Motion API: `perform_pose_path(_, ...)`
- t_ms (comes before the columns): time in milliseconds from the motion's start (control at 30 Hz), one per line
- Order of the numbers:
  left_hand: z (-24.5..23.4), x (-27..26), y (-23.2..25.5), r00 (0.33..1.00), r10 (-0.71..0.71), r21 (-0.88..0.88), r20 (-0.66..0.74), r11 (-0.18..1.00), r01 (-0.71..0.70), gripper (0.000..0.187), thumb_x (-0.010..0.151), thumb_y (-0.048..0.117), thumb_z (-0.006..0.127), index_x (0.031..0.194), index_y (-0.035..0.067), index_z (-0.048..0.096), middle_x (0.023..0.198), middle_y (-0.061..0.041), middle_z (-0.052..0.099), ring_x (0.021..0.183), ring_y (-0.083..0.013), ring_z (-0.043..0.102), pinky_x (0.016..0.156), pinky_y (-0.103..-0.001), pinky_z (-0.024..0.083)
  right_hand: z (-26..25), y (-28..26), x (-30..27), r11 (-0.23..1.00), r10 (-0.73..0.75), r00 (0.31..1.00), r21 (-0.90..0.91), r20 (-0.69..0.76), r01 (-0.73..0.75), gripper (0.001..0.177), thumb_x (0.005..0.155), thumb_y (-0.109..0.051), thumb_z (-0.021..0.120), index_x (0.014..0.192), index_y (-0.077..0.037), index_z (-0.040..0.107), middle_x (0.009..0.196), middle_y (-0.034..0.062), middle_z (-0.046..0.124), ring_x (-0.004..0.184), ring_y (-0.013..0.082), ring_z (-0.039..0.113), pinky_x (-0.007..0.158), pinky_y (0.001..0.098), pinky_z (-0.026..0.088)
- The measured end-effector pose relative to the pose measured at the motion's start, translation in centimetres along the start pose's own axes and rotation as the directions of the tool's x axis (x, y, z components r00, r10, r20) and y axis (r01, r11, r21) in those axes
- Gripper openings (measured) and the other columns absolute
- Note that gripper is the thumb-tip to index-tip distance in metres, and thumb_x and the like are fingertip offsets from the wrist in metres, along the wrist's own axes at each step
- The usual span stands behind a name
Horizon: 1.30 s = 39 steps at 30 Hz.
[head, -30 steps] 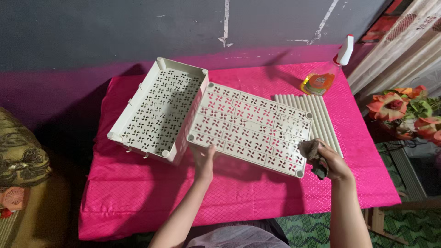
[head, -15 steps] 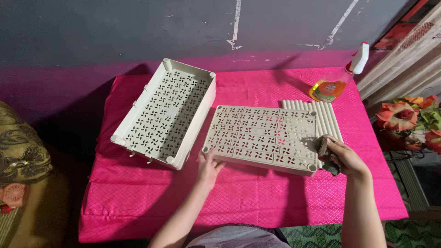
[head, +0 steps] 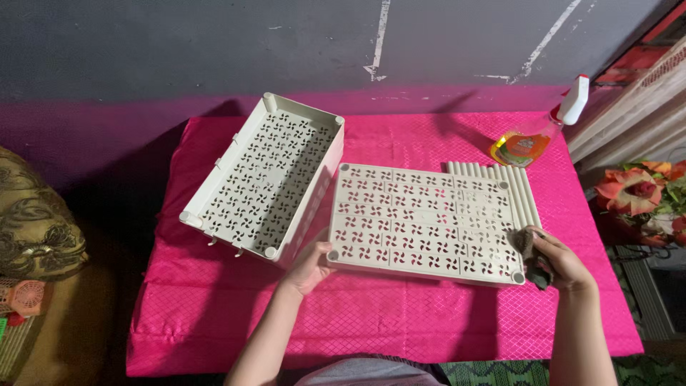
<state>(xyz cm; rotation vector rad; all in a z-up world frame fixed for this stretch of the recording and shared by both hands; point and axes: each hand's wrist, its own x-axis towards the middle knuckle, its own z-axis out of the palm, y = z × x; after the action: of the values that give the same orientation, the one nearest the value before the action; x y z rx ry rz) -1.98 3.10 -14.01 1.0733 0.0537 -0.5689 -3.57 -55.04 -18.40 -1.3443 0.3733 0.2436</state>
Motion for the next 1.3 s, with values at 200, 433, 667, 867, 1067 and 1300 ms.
perform_pose_path(200, 1.8, -0.5, 4.7, 0.945, 0.189, -0.279, -0.266, 0.923, -0.263, 0.060, 0.100, 0.047, 0.045, 0.150, 0.014, 0.046, 0.141, -0.007, 0.061, 0.129, -0.0179, 0.060, 0.102, -0.037, 0.054, 5.1, 0.6, 2.9, 1.000, -0.002, 1.000, 0.009, -0.016, 0.002, 0.042, 0.103, -0.025, 0.057, 0.141, -0.006, 0.060, 0.103, 0.0039, 0.072, 0.069, 0.0086, 0.060, 0.057, 0.0245, 0.051)
perform_pose_path(433, -1.4, -3.2, 4.8, 0.888, 0.407, -0.183, -0.213, 0.877, -0.445, 0.059, 0.112, 0.046, 0.033, 0.141, 0.000, 0.055, 0.123, -0.016, 0.067, 0.106, -0.0218, 0.068, 0.087, -0.037, 0.059, 14.4, -3.0, 3.7, 0.995, -0.026, 0.999, -0.094, 0.038, 0.029, 0.029, 0.103, -0.027, 0.055, 0.122, -0.007, 0.063, 0.087, 0.0002, 0.066, 0.070, 0.0080, 0.062, 0.059, 0.0261, 0.051)
perform_pose_path(667, -2.7, -2.5, 0.9, 0.830, 0.528, -0.006, -0.179, 0.843, -0.537, 0.057, 0.112, 0.043, 0.029, 0.137, 0.000, 0.056, 0.118, -0.015, 0.067, 0.102, -0.0204, 0.070, 0.081, -0.037, 0.061, 26.5, -7.5, 3.0, 0.780, -0.589, 0.798, -0.345, -0.123, 0.522, 0.025, 0.108, -0.021, 0.057, 0.123, -0.003, 0.066, 0.094, 0.0037, 0.066, 0.080, 0.0114, 0.060, 0.069, 0.0296, 0.050)
perform_pose_path(867, -3.0, -1.5, -1.4, 0.814, 0.483, 0.031, -0.322, 0.865, -0.501, 0.055, 0.111, 0.040, 0.035, 0.146, 0.000, 0.049, 0.135, -0.014, 0.060, 0.120, -0.0196, 0.061, 0.100, -0.037, 0.052, 41.5, -4.7, -2.5, -0.125, -0.822, 0.198, -0.508, 0.534, 0.852, 0.040, 0.091, -0.002, 0.061, 0.131, -0.006, 0.059, 0.119, 0.0203, 0.065, 0.116, 0.0397, 0.062, 0.109, 0.0466, 0.046)
perform_pose_path(1067, -2.9, -2.2, -0.4, 0.834, 0.395, 0.066, -0.384, 0.913, -0.402, 0.062, 0.105, 0.048, 0.033, 0.150, 0.006, 0.042, 0.145, -0.012, 0.055, 0.131, -0.0195, 0.058, 0.104, -0.035, 0.051, 37.2, -5.3, -0.8, -0.053, -0.708, 0.374, -0.573, 0.599, 0.818, 0.015, 0.095, -0.004, 0.062, 0.101, -0.005, 0.075, 0.101, 0.0159, 0.076, 0.086, 0.0291, 0.075, 0.080, 0.0383, 0.060)
perform_pose_path(1300, -4.0, -1.8, -1.8, 0.844, 0.212, 0.058, -0.492, 0.976, -0.212, 0.068, 0.103, 0.050, 0.033, 0.158, 0.010, 0.029, 0.157, -0.014, 0.041, 0.143, -0.0230, 0.046, 0.111, -0.036, 0.045, 35.6, -6.9, 2.5, 0.228, -0.817, 0.561, -0.818, 0.134, 0.528, 0.016, 0.091, -0.006, 0.066, 0.101, -0.004, 0.079, 0.095, 0.0228, 0.073, 0.089, 0.0399, 0.068, 0.082, 0.0483, 0.054)
